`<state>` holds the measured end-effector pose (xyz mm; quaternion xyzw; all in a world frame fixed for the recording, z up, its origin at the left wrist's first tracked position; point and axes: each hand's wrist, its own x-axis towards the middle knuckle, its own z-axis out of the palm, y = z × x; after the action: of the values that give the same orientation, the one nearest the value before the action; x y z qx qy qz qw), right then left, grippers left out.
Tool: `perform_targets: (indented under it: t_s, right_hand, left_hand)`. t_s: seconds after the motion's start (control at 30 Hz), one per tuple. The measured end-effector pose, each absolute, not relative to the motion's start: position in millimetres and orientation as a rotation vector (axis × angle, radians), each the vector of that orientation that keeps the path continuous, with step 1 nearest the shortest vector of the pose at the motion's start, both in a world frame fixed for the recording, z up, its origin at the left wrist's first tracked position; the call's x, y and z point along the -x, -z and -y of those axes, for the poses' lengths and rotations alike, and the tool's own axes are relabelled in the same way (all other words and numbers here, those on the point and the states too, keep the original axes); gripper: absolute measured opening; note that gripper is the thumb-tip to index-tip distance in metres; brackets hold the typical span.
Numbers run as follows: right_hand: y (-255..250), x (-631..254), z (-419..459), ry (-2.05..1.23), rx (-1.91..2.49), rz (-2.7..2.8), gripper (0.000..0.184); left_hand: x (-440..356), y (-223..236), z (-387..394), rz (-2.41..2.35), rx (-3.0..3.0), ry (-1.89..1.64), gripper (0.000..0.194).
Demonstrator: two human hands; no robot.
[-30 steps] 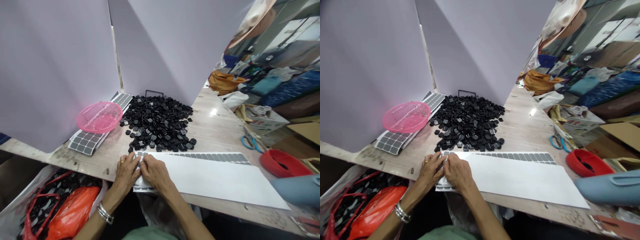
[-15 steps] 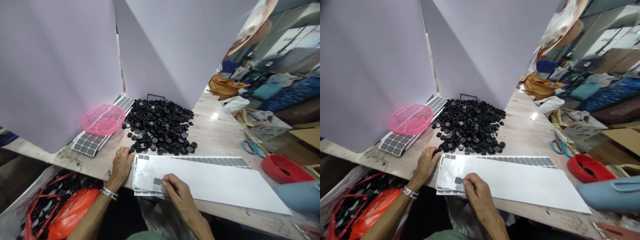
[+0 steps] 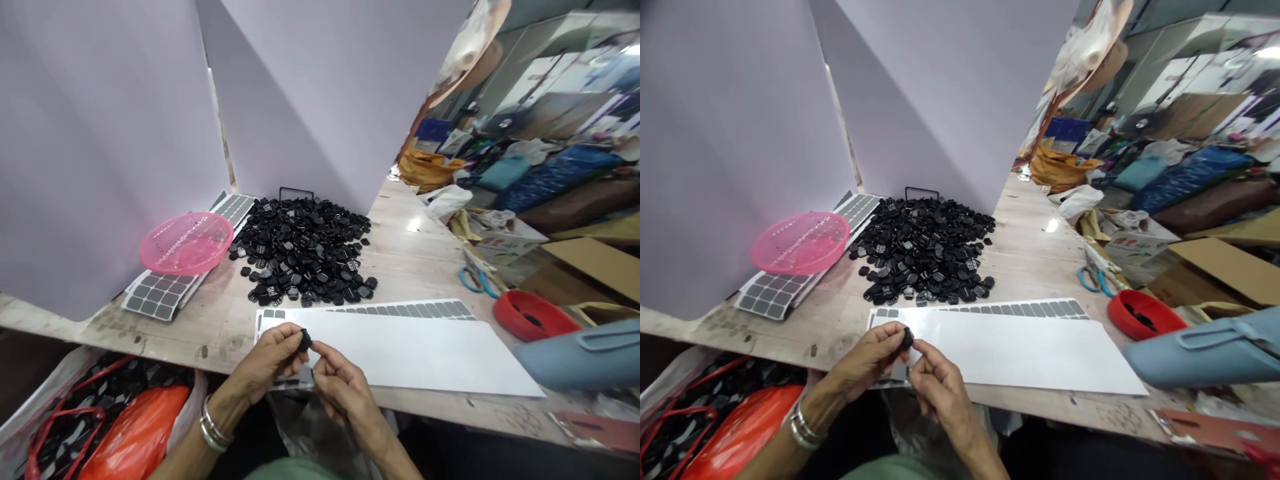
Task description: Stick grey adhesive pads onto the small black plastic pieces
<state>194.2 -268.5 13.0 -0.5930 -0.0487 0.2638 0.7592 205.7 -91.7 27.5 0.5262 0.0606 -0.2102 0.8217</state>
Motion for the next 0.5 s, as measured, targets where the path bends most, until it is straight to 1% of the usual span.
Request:
perform_targets:
  t_s: [0.2,0.37,0.5]
  right_hand:
    - [-9,-189,278,-0.548,1.282,0.086,0.044]
    - [-13,-189,283,-0.570,1.402,0.118,0.040]
    - [-15,-188,287,-0.635,1.466,0.210,0.041]
  left_hand:
    - [-207,-22,103,-0.122,-1.271,0.471,0.042]
    - [-204,-31,104,-0.147,-1.359,0.535,0.038]
    - [-197,-38,103,-0.141,-1.377,0.609,0.033]
